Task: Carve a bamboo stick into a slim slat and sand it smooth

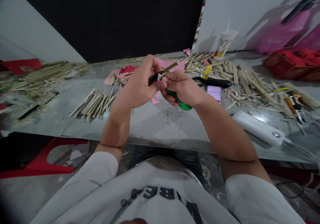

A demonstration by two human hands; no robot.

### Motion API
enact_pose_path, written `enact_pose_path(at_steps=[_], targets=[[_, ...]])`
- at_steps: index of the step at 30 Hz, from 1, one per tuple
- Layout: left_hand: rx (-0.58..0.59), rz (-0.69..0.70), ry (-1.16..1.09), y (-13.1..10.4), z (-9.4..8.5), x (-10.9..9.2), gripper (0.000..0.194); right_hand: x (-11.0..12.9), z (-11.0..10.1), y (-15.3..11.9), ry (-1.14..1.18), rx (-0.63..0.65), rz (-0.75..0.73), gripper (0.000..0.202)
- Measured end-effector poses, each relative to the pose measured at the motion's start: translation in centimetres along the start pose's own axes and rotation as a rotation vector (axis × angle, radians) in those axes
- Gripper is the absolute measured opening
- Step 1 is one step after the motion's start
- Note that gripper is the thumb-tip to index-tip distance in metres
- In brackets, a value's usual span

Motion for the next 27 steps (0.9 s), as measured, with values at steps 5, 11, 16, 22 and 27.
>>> enact_pose_path(at_steps=[5, 11, 16, 22, 27], targets=[[0.010, -0.023, -0.046, 0.5, 0.1, 0.8, 0.036, -0.1, 0.0, 0.1, -0.009, -0.015, 0.010, 0.046], [0.004, -0.051, -0.083, 1.2, 0.2, 2.4, 0.042, -0.3, 0.4, 0.3, 0.004, -0.075, -0.034, 0.048], [-0.052, -0.079, -0.076, 1.5, -0.1, 2.5, 0.050, -0.4, 0.0, 0.4, -0.108, -0.250, -0.102, 0.054], [-0.042, -0.192, -0.261, 1.4, -0.2, 1.5, 0.057, -0.4, 0.1, 0.5, -0.111, -0.301, -0.139, 0.057], [-0.031, -0.317, -0.439, 1.0, -0.2, 1.1, 0.038, 0.8, -1.6, -0.2, -0.114, -0.523, -0.366, 0.045]])
Point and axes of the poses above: each hand's wrist, its own y-axis towards the middle knuckle, its own z-axis out of the palm, x = y × z, the point moved 6 cm from there along y, towards the middle knuckle, and after that the axes turned 6 degrees about -z, right-handed, at the moved point
